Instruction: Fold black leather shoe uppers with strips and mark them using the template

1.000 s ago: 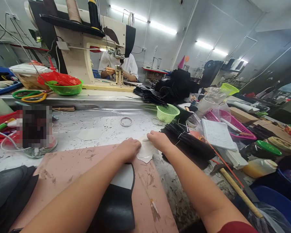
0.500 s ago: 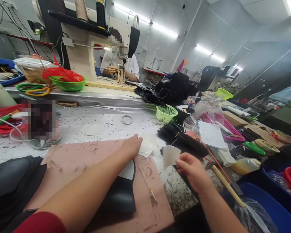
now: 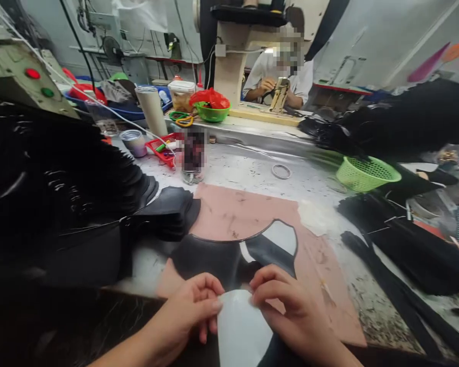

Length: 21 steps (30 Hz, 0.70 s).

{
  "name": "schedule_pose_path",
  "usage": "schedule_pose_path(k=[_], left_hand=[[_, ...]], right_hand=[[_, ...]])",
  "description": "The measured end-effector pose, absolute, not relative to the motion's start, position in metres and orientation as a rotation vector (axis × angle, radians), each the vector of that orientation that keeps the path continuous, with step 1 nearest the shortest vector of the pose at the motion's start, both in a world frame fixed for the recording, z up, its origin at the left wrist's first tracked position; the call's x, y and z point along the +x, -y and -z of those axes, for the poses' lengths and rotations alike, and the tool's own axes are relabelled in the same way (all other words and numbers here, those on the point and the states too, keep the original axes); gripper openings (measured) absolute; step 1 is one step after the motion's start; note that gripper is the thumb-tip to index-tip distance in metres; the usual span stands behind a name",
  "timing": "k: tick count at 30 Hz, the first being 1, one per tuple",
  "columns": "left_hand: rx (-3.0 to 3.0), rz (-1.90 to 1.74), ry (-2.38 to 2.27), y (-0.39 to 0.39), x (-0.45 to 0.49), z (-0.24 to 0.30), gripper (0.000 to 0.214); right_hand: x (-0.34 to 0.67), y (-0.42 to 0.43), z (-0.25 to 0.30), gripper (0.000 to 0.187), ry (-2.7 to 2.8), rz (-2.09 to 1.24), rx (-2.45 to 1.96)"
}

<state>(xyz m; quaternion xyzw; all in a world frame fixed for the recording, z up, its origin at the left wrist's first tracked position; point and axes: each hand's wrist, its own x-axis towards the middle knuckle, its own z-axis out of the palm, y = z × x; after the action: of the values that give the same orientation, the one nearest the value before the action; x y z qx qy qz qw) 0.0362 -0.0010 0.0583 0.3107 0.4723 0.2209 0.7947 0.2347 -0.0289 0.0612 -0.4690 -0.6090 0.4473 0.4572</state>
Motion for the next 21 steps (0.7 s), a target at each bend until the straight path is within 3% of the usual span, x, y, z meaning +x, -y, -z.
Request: schedule_pose_path(k=[2, 5, 9, 12, 15, 18, 21], left_hand=[[0.586, -0.612, -1.077, 0.008, 0.019, -0.056, 0.043], [0.49, -0.789, -1.072, 0.008, 0.008, -0.057, 0.044], [0.537, -0.886, -0.968, 0.002, 0.007, -0.059, 0.039], [0.672, -0.935, -0.941, -0.004, 0.005, -0.058, 0.035], [0.959, -0.909, -0.97, -0.01, 0.003, -0.055, 0.025], [1.467, -0.919, -1.04, -0.017, -0.001, -0.051, 0.009], [2.082, -1.016, -1.138, -0.022, -0.01, -0.042, 0.015]], right_hand=[[0.216, 0.025, -0.059, 0.016, 1.338, -1.22, -1.225], [0.19, 0.018, -0.057, 0.03, 1.039, -1.589, -1.278], [0.162, 0.014, -0.056, 0.033, 0.685, -2.027, -1.097], [0.154, 0.016, -0.049, 0.028, 0.565, -2.12, -1.048], [0.153, 0.017, -0.04, 0.038, 0.626, -2.187, -0.978], [0.153, 0.017, -0.036, 0.047, 0.562, -2.165, -0.948], [0.155, 0.019, -0.037, 0.038, 0.498, -2.001, -0.976]])
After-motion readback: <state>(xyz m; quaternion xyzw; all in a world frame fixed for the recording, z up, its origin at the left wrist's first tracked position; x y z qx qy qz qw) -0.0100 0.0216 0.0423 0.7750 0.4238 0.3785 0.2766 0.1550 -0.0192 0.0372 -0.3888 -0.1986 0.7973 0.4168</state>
